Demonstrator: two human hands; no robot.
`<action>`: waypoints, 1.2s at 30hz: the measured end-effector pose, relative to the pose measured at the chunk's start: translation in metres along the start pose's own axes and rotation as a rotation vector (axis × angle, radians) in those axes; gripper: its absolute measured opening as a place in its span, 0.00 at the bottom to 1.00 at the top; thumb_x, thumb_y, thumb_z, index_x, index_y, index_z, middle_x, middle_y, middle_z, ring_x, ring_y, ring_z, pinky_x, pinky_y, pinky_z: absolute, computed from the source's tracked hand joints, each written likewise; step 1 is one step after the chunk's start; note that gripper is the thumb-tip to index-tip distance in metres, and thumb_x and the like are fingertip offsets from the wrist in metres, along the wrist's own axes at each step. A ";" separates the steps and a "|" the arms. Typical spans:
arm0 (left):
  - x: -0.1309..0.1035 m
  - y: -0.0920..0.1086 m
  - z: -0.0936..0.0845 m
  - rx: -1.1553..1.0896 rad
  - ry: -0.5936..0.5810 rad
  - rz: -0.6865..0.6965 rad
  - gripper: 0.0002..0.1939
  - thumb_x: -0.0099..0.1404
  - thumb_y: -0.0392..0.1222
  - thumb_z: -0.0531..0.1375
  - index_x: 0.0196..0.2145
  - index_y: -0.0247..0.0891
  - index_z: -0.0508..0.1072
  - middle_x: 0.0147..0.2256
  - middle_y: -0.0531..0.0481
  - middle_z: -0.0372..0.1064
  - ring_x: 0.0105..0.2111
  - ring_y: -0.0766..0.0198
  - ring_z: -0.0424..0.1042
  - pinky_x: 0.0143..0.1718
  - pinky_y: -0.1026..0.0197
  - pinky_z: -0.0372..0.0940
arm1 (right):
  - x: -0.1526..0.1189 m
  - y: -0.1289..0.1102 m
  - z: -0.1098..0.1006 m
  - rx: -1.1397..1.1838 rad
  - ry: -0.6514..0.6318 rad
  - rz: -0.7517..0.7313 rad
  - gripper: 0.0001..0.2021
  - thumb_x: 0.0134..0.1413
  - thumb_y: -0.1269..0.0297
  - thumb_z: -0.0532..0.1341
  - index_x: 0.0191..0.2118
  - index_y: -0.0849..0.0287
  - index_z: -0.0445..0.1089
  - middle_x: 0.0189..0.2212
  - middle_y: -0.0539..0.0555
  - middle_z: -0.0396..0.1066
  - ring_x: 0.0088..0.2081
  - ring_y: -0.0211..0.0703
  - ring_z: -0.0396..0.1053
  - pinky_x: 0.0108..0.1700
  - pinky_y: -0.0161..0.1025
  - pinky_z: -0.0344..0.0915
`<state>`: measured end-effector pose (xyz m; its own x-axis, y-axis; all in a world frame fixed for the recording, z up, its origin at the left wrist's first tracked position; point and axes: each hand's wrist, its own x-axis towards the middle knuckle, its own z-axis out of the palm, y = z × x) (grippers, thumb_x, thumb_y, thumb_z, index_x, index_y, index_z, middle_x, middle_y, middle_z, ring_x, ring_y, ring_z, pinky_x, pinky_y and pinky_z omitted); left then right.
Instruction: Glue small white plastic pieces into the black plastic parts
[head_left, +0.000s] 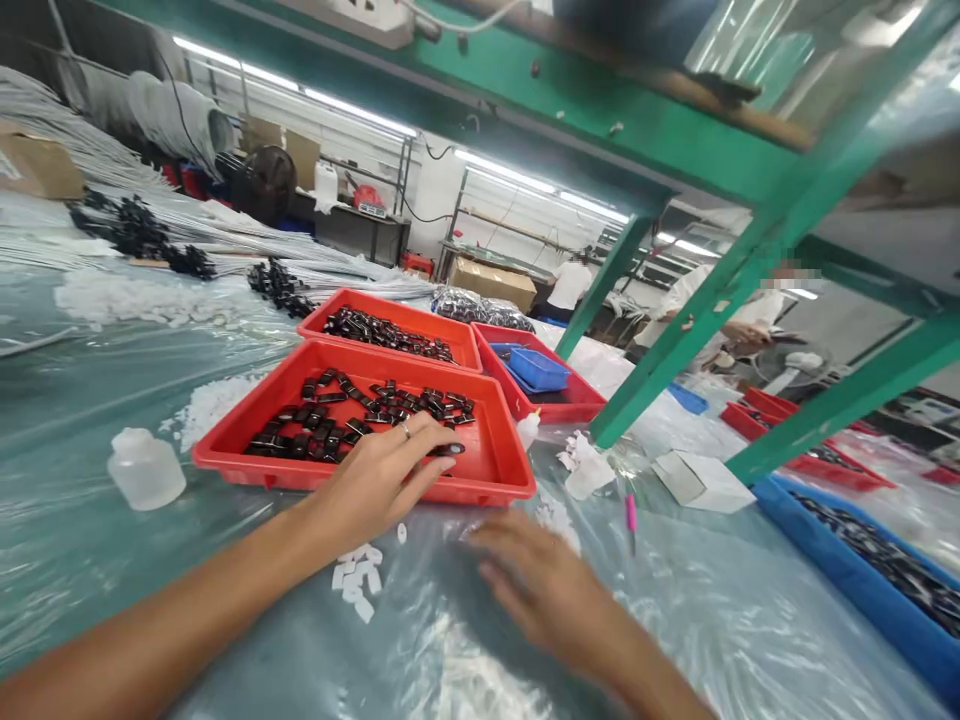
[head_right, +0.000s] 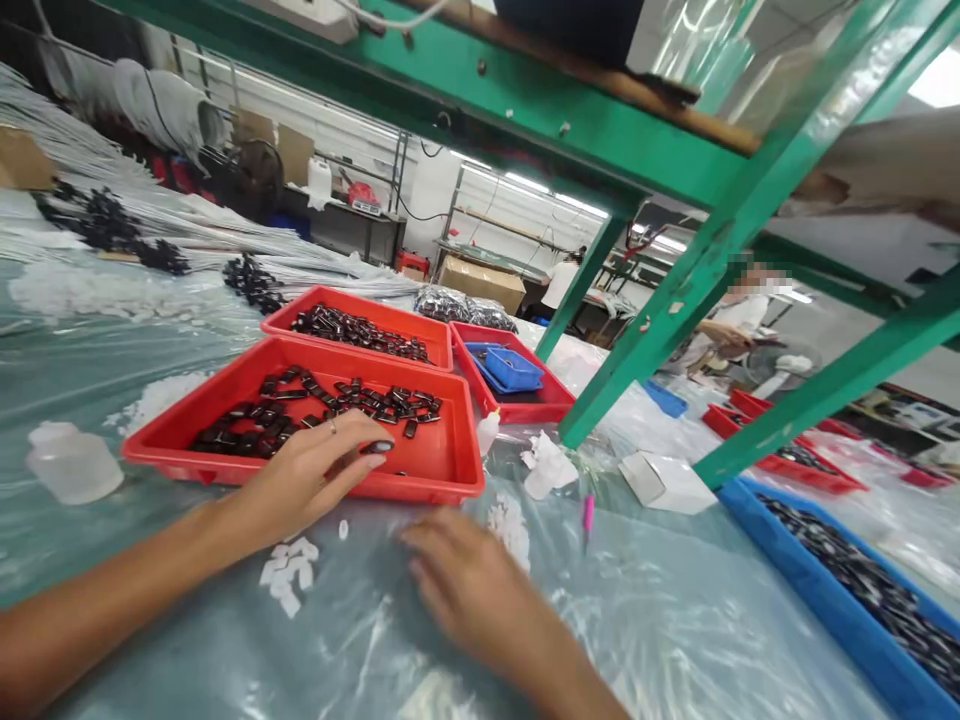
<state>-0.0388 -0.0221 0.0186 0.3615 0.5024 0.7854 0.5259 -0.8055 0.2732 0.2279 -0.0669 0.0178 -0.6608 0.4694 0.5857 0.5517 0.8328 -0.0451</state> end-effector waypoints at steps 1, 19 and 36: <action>-0.001 -0.001 0.001 0.007 0.002 -0.003 0.11 0.82 0.36 0.53 0.53 0.38 0.74 0.45 0.46 0.79 0.40 0.61 0.81 0.42 0.63 0.73 | 0.006 -0.014 0.016 -0.047 -0.122 -0.037 0.16 0.68 0.76 0.58 0.57 0.58 0.72 0.47 0.56 0.80 0.41 0.45 0.81 0.41 0.38 0.79; -0.009 -0.008 0.005 0.065 -0.046 0.061 0.13 0.85 0.44 0.52 0.53 0.36 0.74 0.44 0.45 0.80 0.42 0.60 0.82 0.45 0.65 0.71 | 0.022 -0.025 0.064 -0.014 -0.333 0.180 0.02 0.72 0.69 0.65 0.43 0.60 0.74 0.41 0.55 0.78 0.34 0.45 0.76 0.29 0.39 0.66; -0.023 0.024 0.005 -0.174 -0.273 -0.044 0.11 0.86 0.47 0.51 0.57 0.47 0.72 0.40 0.57 0.72 0.33 0.69 0.72 0.38 0.70 0.65 | 0.018 -0.028 0.011 0.825 0.445 0.444 0.06 0.64 0.72 0.73 0.42 0.53 0.84 0.38 0.50 0.84 0.40 0.38 0.81 0.47 0.36 0.77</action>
<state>-0.0309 -0.0514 0.0048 0.5470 0.5850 0.5988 0.4145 -0.8107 0.4134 0.1947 -0.0780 0.0208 -0.1430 0.7720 0.6193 0.0683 0.6319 -0.7720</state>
